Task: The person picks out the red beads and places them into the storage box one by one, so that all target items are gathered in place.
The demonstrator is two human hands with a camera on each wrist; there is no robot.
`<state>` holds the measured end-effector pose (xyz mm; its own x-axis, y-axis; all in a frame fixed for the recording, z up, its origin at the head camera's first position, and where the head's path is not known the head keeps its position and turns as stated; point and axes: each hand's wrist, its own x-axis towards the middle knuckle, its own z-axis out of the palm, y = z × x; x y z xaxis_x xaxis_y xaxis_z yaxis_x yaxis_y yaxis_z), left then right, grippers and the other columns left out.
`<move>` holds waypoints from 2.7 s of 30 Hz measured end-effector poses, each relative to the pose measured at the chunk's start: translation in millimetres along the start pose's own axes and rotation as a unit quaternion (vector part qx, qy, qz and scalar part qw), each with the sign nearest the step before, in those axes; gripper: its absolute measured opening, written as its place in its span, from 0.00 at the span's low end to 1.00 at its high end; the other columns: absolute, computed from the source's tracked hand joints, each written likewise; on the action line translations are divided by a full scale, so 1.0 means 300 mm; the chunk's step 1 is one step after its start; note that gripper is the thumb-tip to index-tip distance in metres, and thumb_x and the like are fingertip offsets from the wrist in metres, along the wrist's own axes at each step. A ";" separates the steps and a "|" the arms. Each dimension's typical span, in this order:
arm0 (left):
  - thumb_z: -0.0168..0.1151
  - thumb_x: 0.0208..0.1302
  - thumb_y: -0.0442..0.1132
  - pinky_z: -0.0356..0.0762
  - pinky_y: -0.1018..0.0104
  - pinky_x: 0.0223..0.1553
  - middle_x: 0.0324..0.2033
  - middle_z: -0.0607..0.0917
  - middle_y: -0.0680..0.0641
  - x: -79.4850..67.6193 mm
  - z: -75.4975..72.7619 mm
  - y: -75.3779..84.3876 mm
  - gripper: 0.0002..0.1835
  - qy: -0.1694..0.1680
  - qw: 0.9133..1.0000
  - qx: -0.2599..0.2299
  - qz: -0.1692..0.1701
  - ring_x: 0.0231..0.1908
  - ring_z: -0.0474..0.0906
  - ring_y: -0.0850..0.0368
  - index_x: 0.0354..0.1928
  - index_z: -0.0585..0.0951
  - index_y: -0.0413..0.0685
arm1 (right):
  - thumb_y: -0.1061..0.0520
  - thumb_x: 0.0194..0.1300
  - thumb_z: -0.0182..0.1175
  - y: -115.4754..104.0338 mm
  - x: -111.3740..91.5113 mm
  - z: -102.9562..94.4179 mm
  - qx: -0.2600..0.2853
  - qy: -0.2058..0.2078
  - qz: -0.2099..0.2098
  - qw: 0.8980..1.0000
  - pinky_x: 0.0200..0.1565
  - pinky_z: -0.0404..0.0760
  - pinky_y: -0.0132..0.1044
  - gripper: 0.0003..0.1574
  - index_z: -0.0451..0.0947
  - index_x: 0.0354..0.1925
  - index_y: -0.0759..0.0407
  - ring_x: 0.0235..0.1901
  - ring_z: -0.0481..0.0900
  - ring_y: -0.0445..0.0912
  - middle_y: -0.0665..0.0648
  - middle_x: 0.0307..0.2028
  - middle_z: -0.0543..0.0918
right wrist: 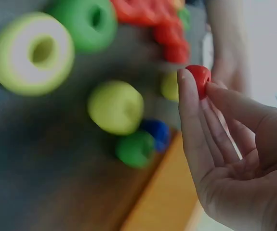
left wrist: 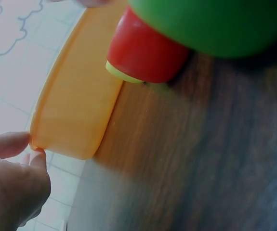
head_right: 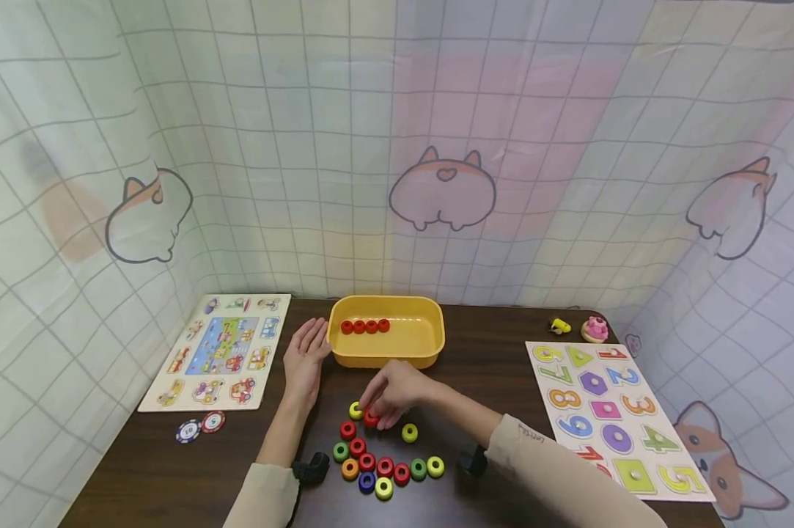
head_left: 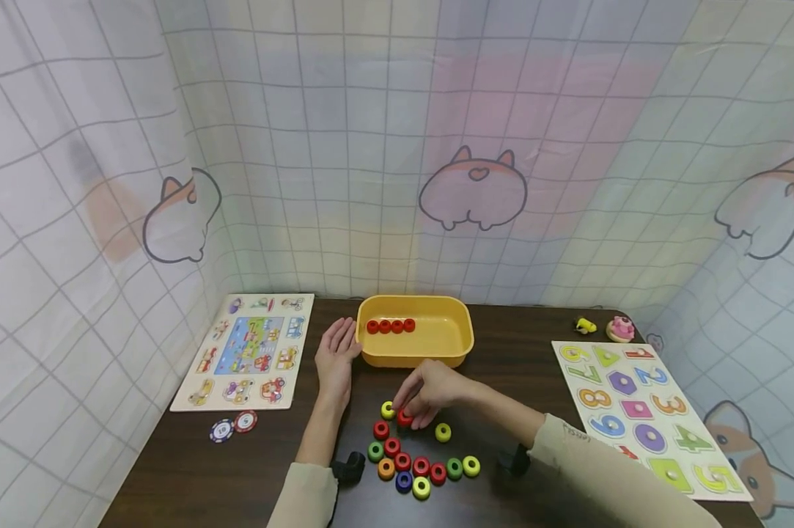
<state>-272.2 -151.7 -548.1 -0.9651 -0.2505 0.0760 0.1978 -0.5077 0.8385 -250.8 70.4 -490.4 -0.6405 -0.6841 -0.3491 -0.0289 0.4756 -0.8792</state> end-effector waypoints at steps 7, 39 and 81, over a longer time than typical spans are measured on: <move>0.54 0.63 0.17 0.65 0.59 0.65 0.69 0.66 0.36 -0.004 -0.001 0.006 0.32 -0.002 1.000 0.001 -0.005 0.69 0.63 0.45 0.68 0.64 0.41 | 0.65 0.62 0.65 -0.089 0.017 -0.164 0.043 0.039 -0.003 0.998 0.41 0.82 0.59 0.11 0.85 0.44 0.64 0.34 0.87 0.62 0.64 0.38 0.88; 0.53 0.63 0.15 0.70 0.67 0.61 0.67 0.68 0.38 0.020 -0.009 -0.050 0.32 0.009 1.000 -0.002 0.017 0.66 0.69 0.52 0.67 0.67 0.45 | 0.74 0.62 0.57 0.072 0.306 -0.420 0.059 0.218 0.107 0.968 0.51 0.81 0.56 0.20 0.80 0.53 0.69 0.44 0.83 0.66 0.72 0.49 0.81; 0.53 0.63 0.16 0.65 0.58 0.66 0.67 0.68 0.38 0.009 0.000 -0.006 0.32 0.006 1.000 -0.009 -0.012 0.69 0.65 0.47 0.68 0.65 0.42 | 0.63 0.58 0.69 -0.016 0.110 0.129 -0.103 -0.001 -0.021 0.994 0.29 0.87 0.45 0.08 0.88 0.37 0.54 0.27 0.87 0.53 0.52 0.30 0.88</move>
<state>-275.3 -151.5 -549.5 -0.9672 -0.2490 0.0498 0.1787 -0.5280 0.8302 -242.1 24.1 -510.2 -0.6335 -0.7070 -0.3143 -0.2120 0.5493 -0.8083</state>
